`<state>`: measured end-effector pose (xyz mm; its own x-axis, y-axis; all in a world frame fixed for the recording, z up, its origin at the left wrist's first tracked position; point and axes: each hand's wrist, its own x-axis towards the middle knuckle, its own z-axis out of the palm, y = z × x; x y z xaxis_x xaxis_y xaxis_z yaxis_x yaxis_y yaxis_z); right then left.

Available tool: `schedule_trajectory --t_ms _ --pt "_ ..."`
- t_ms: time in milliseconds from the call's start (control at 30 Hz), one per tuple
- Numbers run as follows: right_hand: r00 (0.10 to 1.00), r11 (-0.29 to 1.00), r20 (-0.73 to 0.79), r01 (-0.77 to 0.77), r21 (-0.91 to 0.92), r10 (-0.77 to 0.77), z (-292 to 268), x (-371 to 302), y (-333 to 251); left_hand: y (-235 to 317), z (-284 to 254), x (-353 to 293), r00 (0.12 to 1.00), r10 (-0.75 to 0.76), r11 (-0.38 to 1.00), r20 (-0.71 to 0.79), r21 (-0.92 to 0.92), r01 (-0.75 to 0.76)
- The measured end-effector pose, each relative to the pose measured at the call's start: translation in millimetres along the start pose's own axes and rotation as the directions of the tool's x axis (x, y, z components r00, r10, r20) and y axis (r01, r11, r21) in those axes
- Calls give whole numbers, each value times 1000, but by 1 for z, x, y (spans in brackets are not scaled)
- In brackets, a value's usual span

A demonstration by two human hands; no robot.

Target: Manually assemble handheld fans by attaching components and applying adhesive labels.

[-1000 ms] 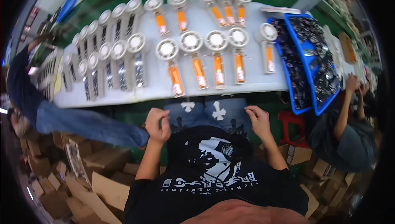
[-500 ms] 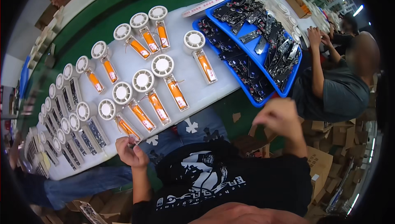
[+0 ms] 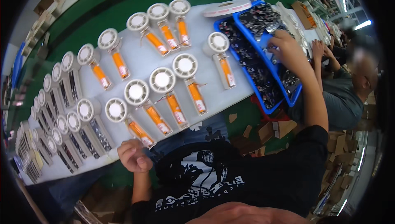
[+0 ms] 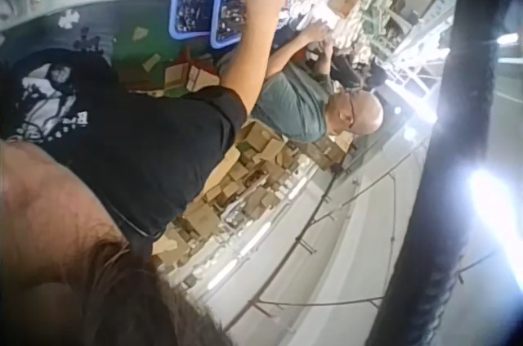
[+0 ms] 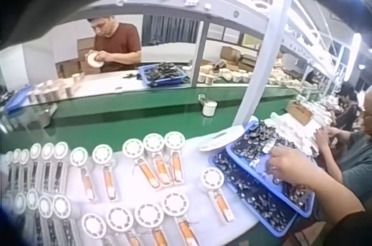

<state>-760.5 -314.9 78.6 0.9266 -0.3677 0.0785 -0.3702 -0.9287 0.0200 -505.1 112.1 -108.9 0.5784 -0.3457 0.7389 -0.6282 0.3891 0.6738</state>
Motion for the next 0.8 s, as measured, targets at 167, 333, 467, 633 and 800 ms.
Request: schedule_trajectory --t_ms 167,333,467,633,800 --pt "908 977 -413 -19 -211 -72 -37 -14 -79 4 -16 -10 996 -80 996 -47 -40 78" --pt "841 938 -473 338 81 -262 -2 -25 -201 54 -9 10 979 92 986 182 124 -116" --pt "842 799 -442 482 360 -309 57 -18 -277 68 26 36 960 38 992 277 102 -69" --pt "786 565 -519 608 557 -336 75 5 -331 60 25 7 986 -88 982 141 -155 109" --pt "753 585 -476 655 479 -453 56 33 -312 68 -16 -3 884 -466 836 24 -315 449"
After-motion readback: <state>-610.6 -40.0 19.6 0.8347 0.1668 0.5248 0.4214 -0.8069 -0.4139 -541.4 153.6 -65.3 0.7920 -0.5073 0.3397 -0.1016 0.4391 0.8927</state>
